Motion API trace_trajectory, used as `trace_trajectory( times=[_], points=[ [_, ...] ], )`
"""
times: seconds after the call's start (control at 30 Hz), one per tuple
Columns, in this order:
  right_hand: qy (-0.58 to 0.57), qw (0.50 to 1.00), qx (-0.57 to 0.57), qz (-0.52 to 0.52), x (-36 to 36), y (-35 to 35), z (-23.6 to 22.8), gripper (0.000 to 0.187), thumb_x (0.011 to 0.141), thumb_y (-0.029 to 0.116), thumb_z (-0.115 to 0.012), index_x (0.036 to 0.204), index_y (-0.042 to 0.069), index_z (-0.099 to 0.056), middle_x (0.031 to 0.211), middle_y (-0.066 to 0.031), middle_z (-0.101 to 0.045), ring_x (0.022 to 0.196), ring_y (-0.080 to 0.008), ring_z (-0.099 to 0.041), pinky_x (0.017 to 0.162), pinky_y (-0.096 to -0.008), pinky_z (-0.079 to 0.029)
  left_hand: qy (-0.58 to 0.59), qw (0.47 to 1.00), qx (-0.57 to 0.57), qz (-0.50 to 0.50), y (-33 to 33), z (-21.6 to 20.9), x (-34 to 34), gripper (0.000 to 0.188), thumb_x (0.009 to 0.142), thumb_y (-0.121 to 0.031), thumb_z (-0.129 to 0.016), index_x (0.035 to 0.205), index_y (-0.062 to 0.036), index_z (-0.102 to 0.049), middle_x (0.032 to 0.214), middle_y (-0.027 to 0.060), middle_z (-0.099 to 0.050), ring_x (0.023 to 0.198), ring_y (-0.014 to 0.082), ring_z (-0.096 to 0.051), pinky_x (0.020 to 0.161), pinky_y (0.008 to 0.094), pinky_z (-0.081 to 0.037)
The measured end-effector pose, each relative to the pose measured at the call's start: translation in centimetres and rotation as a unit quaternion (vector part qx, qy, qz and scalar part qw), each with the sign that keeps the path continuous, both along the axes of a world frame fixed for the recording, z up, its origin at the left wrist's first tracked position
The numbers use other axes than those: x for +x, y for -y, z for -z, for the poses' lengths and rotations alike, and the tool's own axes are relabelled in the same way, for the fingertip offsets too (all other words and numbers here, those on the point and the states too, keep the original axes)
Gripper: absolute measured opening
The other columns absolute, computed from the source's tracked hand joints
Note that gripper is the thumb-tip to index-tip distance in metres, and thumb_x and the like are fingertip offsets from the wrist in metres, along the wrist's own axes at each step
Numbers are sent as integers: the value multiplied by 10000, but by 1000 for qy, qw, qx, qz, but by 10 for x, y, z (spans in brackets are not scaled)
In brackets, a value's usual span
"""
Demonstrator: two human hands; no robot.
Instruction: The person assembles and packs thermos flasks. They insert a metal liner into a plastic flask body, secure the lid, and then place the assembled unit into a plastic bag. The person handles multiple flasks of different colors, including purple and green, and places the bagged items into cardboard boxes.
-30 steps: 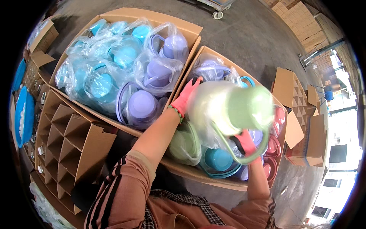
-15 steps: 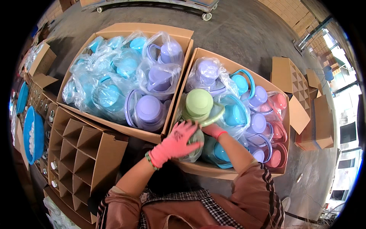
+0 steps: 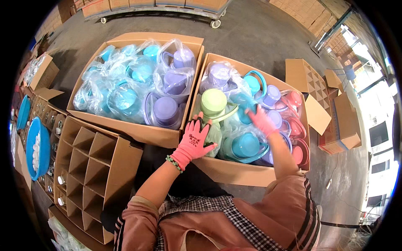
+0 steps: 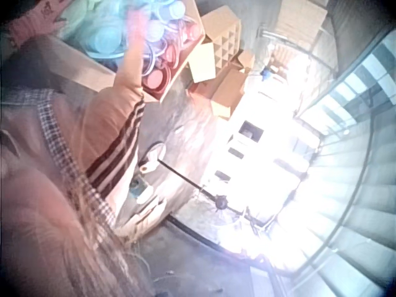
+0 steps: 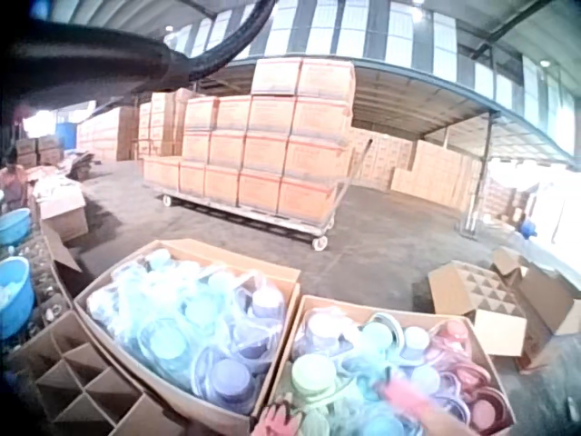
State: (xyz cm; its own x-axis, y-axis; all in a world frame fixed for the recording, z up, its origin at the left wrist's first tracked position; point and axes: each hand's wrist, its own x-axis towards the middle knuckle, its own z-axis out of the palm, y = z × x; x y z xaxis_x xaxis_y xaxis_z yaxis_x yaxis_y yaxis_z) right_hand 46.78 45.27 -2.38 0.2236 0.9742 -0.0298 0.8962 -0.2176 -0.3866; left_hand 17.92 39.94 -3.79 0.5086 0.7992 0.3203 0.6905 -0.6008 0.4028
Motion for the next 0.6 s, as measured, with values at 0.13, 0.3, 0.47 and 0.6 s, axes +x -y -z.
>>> trace_trajectory(
  times=[0.13,0.3,0.47,0.6],
  points=[
    [134,989,33,-53,-33,63,51,637,691,365,-623,1142,-21,-392,1065,-226,-435,974,-362,-463,837,-413,-380,-33,999,-24,-4,15,4,-8,772,685,-455,-584,1263,-28,-300,1269,291,-245,1073,398,-336,925,449,-262],
    [51,999,-15,11,-22,49,34,550,689,365,-624,1052,-20,-474,1009,-210,-515,949,-348,-502,819,-392,-405,15,977,-77,198,45,3,8,707,679,-313,-619,1263,-67,-307,1296,304,-163,945,416,-443,869,405,-354],
    [-71,993,17,90,25,18,48,434,723,366,-574,943,-8,-556,889,-215,-583,872,-351,-553,765,-412,-425,75,979,-111,151,41,9,17,618,702,-223,-598,1238,-55,-339,1334,195,-202,1008,368,-451,866,382,-384],
    [32,998,-1,-48,-17,30,-31,396,756,337,-533,935,-17,-524,911,-240,-560,888,-376,-527,779,-441,-411,72,982,-121,125,43,12,9,589,695,-228,-606,1205,-45,-376,1325,193,-226,985,366,-468,854,375,-392]
  ],
)
